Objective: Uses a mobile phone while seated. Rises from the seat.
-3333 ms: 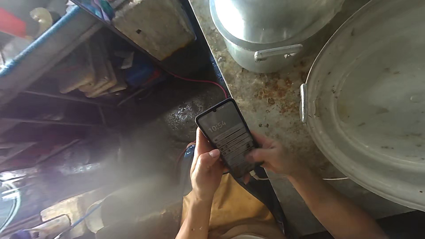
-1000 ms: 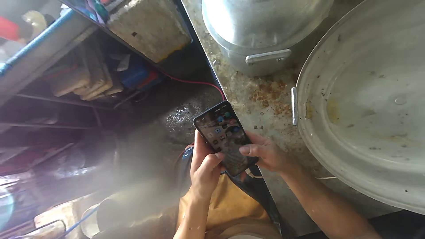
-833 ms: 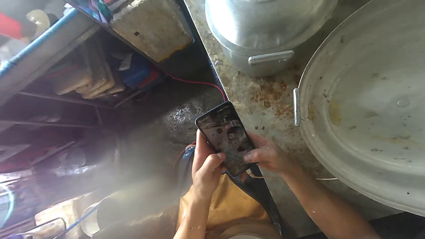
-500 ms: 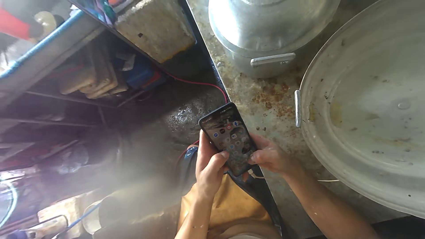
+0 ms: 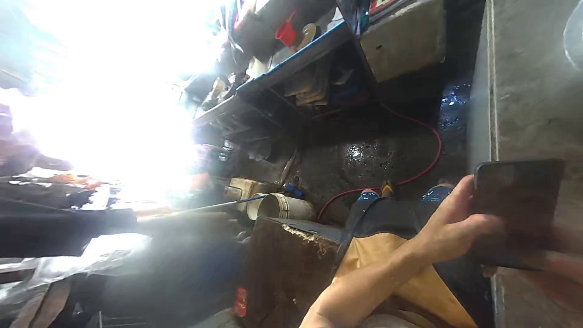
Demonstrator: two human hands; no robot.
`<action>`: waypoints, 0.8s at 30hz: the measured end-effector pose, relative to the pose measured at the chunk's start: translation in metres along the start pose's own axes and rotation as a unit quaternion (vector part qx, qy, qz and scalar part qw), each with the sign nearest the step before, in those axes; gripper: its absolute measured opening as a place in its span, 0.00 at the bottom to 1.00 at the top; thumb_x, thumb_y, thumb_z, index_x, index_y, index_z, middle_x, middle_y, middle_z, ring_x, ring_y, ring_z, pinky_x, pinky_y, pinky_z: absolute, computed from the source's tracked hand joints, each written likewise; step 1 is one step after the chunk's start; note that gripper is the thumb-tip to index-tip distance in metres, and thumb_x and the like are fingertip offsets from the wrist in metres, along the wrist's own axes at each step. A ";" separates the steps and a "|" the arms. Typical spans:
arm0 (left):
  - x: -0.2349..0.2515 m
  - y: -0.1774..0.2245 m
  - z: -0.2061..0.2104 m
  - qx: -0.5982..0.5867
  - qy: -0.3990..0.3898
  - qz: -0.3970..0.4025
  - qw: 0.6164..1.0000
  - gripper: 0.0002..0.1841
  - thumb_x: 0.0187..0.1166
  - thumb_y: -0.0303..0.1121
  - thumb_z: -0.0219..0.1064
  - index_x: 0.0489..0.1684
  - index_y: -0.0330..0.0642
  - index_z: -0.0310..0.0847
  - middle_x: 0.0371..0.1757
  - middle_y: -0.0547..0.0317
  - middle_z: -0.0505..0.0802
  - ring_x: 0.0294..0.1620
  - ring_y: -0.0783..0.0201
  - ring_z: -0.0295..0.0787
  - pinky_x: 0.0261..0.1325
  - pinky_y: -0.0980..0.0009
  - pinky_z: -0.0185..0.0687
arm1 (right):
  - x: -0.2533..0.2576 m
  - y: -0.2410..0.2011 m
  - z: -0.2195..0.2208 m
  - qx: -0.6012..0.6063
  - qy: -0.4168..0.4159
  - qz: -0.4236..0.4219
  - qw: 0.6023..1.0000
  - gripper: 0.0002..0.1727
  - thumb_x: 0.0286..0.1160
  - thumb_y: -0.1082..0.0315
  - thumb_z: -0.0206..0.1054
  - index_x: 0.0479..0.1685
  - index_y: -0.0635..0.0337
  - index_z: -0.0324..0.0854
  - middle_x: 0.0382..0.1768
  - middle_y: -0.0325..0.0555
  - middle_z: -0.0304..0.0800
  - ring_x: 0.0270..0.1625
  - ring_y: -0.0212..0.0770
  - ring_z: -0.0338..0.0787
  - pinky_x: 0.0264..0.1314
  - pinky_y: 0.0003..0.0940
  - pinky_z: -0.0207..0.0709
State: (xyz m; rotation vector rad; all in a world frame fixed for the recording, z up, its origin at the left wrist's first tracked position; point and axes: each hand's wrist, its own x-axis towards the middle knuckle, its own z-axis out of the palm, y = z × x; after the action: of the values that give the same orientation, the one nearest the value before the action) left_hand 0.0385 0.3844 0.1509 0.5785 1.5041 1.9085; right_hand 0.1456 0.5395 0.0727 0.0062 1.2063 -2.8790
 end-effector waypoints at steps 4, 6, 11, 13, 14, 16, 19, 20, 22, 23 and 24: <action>-0.010 0.010 -0.001 0.014 0.021 -0.023 0.999 0.27 0.75 0.26 0.56 0.78 0.34 0.64 0.55 0.53 0.88 0.52 0.69 0.88 0.57 0.66 0.87 | -0.002 -0.003 0.017 -0.013 0.049 0.009 0.999 0.23 0.69 0.69 0.68 0.67 0.44 0.82 0.53 0.36 0.93 0.48 0.35 0.94 0.43 0.37 0.93; -0.014 0.004 -0.004 0.010 0.024 -0.031 0.999 0.30 0.77 0.29 0.58 0.83 0.43 0.63 0.56 0.57 0.90 0.51 0.69 0.90 0.54 0.65 0.89 | 0.001 -0.009 0.025 0.016 0.076 0.031 0.997 0.17 0.81 0.62 0.64 0.66 0.48 0.82 0.51 0.39 0.94 0.46 0.36 0.94 0.43 0.37 0.92; -0.015 -0.014 -0.009 -0.022 0.032 -0.050 0.998 0.35 0.78 0.34 0.61 0.89 0.53 0.56 0.61 0.55 0.90 0.48 0.63 0.92 0.39 0.66 0.92 | -0.001 -0.003 0.012 0.035 0.028 0.023 0.999 0.23 0.75 0.72 0.61 0.70 0.51 0.80 0.53 0.41 0.92 0.51 0.36 0.92 0.52 0.40 0.90; -0.013 -0.015 -0.007 -0.032 0.029 -0.041 0.998 0.33 0.77 0.33 0.60 0.86 0.54 0.58 0.61 0.56 0.90 0.48 0.63 0.92 0.39 0.67 0.91 | -0.003 -0.006 0.014 0.023 0.045 0.043 0.998 0.24 0.75 0.75 0.59 0.71 0.50 0.79 0.54 0.41 0.92 0.52 0.38 0.93 0.50 0.41 0.91; -0.012 -0.015 -0.006 -0.037 0.025 -0.036 0.998 0.32 0.78 0.33 0.59 0.85 0.54 0.59 0.61 0.56 0.90 0.48 0.64 0.92 0.38 0.68 0.91 | -0.004 -0.008 0.015 0.022 0.052 0.052 0.997 0.24 0.76 0.74 0.59 0.71 0.50 0.78 0.54 0.42 0.92 0.51 0.39 0.93 0.49 0.42 0.92; -0.011 -0.014 -0.005 -0.048 0.012 -0.029 0.998 0.31 0.78 0.32 0.59 0.85 0.54 0.59 0.61 0.55 0.90 0.48 0.64 0.92 0.38 0.69 0.90 | -0.005 -0.010 0.016 0.016 0.059 0.058 0.996 0.24 0.77 0.73 0.59 0.73 0.51 0.77 0.54 0.44 0.92 0.50 0.40 0.94 0.46 0.42 0.92; -0.009 -0.015 -0.004 -0.051 0.008 -0.030 0.998 0.32 0.78 0.32 0.59 0.85 0.55 0.59 0.61 0.54 0.89 0.46 0.64 0.92 0.35 0.70 0.90 | -0.004 -0.011 0.014 0.011 0.056 0.059 0.997 0.24 0.77 0.73 0.58 0.73 0.50 0.77 0.54 0.43 0.92 0.49 0.39 0.94 0.47 0.41 0.92; -0.009 -0.015 -0.004 -0.050 0.006 -0.030 0.998 0.32 0.78 0.33 0.60 0.85 0.55 0.59 0.61 0.54 0.89 0.46 0.63 0.92 0.35 0.69 0.90 | -0.004 -0.011 0.014 0.013 0.057 0.060 0.996 0.24 0.77 0.73 0.58 0.73 0.50 0.77 0.54 0.43 0.92 0.49 0.39 0.94 0.47 0.41 0.92; -0.008 -0.016 -0.004 -0.047 0.009 -0.033 0.998 0.32 0.77 0.32 0.59 0.85 0.55 0.58 0.60 0.54 0.90 0.44 0.64 0.91 0.33 0.71 0.89 | -0.005 -0.011 0.014 0.016 0.066 0.065 0.996 0.24 0.77 0.73 0.57 0.73 0.50 0.77 0.53 0.42 0.92 0.49 0.38 0.93 0.48 0.41 0.91; -0.008 -0.016 -0.005 -0.045 0.008 -0.034 0.998 0.32 0.77 0.32 0.59 0.85 0.55 0.58 0.60 0.53 0.89 0.44 0.64 0.92 0.33 0.71 0.89 | -0.004 -0.011 0.015 0.018 0.071 0.067 0.995 0.24 0.77 0.73 0.56 0.73 0.51 0.77 0.53 0.43 0.92 0.49 0.38 0.93 0.47 0.41 0.92; -0.008 -0.015 -0.006 -0.043 0.008 -0.035 0.998 0.32 0.77 0.32 0.59 0.85 0.55 0.58 0.60 0.53 0.90 0.44 0.64 0.92 0.33 0.71 0.89 | -0.003 -0.012 0.015 0.024 0.069 0.065 0.995 0.24 0.78 0.73 0.55 0.73 0.51 0.77 0.53 0.44 0.92 0.49 0.39 0.94 0.45 0.41 0.92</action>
State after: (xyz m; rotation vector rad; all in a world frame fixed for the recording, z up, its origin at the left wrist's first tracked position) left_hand 0.0435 0.3773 0.1349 0.4666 1.4249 1.9171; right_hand 0.1489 0.5368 0.0920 0.2782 1.1111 -2.8333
